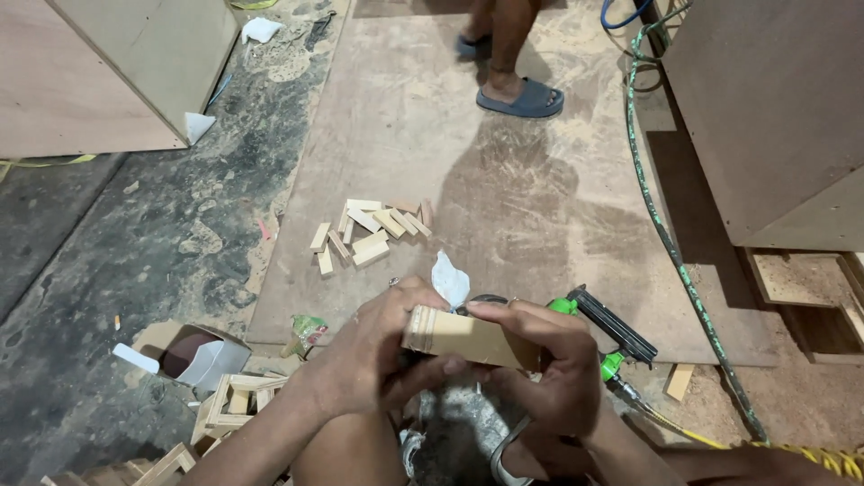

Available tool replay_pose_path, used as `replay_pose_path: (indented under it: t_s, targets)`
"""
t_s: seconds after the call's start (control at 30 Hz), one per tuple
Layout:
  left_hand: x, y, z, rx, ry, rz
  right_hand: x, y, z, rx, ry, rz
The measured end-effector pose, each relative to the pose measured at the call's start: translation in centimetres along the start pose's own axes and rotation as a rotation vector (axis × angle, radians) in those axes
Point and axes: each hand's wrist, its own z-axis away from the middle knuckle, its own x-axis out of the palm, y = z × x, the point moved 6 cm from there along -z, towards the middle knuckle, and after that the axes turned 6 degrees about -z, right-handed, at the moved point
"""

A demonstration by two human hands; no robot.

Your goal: Assembling small wooden frames by joining pre-cut wood pieces using a pneumatic nail gun and a hammer.

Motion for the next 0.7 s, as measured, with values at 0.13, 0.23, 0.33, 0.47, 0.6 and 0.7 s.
replay_pose_path:
  t_s: [0.13,0.23,0.33,0.47,0.6,0.7]
  targets:
    - [0.2,-1.1,0.2,-0.21,-0.154,0.006,0.3,1.4,-0.1,-0.011,-0.026,-0.018]
    - [-0.2,-1.6,0.8,-0.119,-0.135,-0.051,1.1,3.3,-0.4,-0.03,-0.069,-0.069]
    - [0.2,-4.0,1.0,-0.349,-0.339,-0.25,2.7,5.2,-2.0,-0.096,-0.1,0.06]
    - [-0.3,-9.4,3.2,-0.481,-0.431,-0.238,6.1,9.5,-4.4,-0.031,-0.107,0.302]
    - [2.5,-21.6,10.9,-0.342,-0.466,-0.501,13.3,21.7,-4.1,0.129,-0.227,0.228]
    - [4.6,-28.9,16.2,-0.342,-0.534,-0.735,18.0,29.2,-3.6,0.202,-0.298,0.112]
